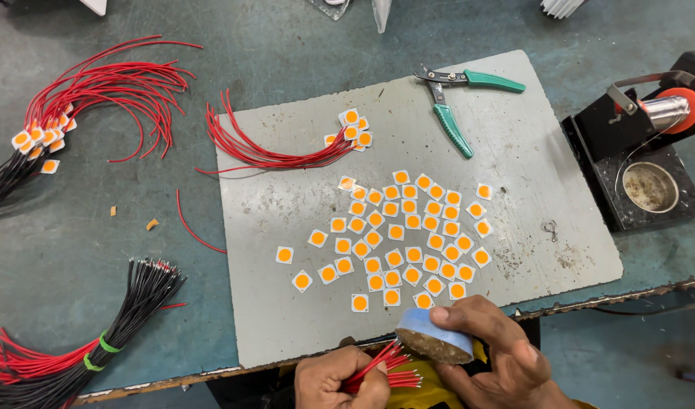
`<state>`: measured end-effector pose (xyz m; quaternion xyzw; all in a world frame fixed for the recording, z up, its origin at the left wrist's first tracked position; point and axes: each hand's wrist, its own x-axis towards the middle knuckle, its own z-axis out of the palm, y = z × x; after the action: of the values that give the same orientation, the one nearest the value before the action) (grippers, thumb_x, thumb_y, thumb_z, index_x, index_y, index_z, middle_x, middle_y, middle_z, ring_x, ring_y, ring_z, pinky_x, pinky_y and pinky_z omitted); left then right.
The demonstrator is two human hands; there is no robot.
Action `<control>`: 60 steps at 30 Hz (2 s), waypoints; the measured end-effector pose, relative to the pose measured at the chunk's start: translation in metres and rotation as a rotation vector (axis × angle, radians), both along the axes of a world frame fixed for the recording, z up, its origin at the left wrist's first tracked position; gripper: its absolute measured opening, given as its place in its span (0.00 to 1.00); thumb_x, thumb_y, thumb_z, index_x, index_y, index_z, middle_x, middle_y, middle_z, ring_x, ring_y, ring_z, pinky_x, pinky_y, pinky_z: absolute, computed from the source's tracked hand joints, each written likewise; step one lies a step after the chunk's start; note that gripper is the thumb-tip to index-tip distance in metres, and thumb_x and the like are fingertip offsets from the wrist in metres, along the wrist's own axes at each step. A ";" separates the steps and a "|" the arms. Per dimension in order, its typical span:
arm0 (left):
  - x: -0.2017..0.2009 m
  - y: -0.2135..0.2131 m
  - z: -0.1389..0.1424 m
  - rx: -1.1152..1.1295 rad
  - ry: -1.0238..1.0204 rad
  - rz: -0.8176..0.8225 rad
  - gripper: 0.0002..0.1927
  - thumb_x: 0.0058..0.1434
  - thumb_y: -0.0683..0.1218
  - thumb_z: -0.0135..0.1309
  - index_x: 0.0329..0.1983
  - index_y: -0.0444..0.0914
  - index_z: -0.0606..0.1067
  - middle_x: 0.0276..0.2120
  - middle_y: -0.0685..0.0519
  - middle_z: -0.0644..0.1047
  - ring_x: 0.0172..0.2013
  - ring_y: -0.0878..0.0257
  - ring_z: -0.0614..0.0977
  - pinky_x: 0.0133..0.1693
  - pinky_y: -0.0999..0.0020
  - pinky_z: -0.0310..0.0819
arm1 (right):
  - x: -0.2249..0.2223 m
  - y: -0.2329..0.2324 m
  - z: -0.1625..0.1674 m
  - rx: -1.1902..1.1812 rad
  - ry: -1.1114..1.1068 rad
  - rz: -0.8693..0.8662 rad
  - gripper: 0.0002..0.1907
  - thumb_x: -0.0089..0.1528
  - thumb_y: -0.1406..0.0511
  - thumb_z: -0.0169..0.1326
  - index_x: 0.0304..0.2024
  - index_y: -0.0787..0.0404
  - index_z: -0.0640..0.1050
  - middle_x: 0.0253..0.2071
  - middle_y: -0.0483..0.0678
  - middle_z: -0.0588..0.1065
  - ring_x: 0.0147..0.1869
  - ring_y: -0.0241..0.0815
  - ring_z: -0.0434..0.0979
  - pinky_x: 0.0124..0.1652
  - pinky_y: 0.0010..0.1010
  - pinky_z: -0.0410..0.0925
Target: The person arranges LED modules on a work surface, then strips the ends of red and black wires using wire cutters. They apply flux to the wire ends and solder the wires to the LED modules using a soldering iron and solder wire.
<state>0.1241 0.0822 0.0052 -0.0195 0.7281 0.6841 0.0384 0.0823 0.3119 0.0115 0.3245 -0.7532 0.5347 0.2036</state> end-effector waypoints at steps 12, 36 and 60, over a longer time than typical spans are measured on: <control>-0.001 0.004 0.002 -0.007 0.001 0.051 0.10 0.51 0.35 0.60 0.14 0.33 0.76 0.10 0.60 0.71 0.15 0.78 0.68 0.19 0.77 0.59 | 0.000 -0.001 0.002 0.021 0.021 0.035 0.67 0.49 0.77 0.69 0.73 0.29 0.41 0.55 0.53 0.76 0.44 0.44 0.85 0.41 0.37 0.76; -0.003 -0.005 -0.003 0.027 0.111 -0.047 0.07 0.50 0.36 0.60 0.18 0.34 0.77 0.13 0.58 0.77 0.16 0.76 0.75 0.22 0.78 0.70 | 0.000 0.009 -0.001 0.015 -0.011 0.020 0.67 0.50 0.78 0.69 0.72 0.31 0.40 0.57 0.62 0.72 0.47 0.48 0.83 0.44 0.40 0.79; -0.002 0.003 -0.014 -0.013 0.011 0.069 0.12 0.50 0.36 0.61 0.13 0.33 0.74 0.08 0.60 0.71 0.15 0.79 0.67 0.19 0.78 0.60 | -0.002 0.017 -0.015 -0.017 -0.049 -0.029 0.65 0.49 0.79 0.66 0.72 0.38 0.40 0.58 0.70 0.68 0.53 0.56 0.81 0.45 0.44 0.77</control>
<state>0.1220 0.0848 -0.0085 -0.0412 0.7315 0.6805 0.0105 0.0807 0.3285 -0.0037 0.2987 -0.7580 0.5458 0.1958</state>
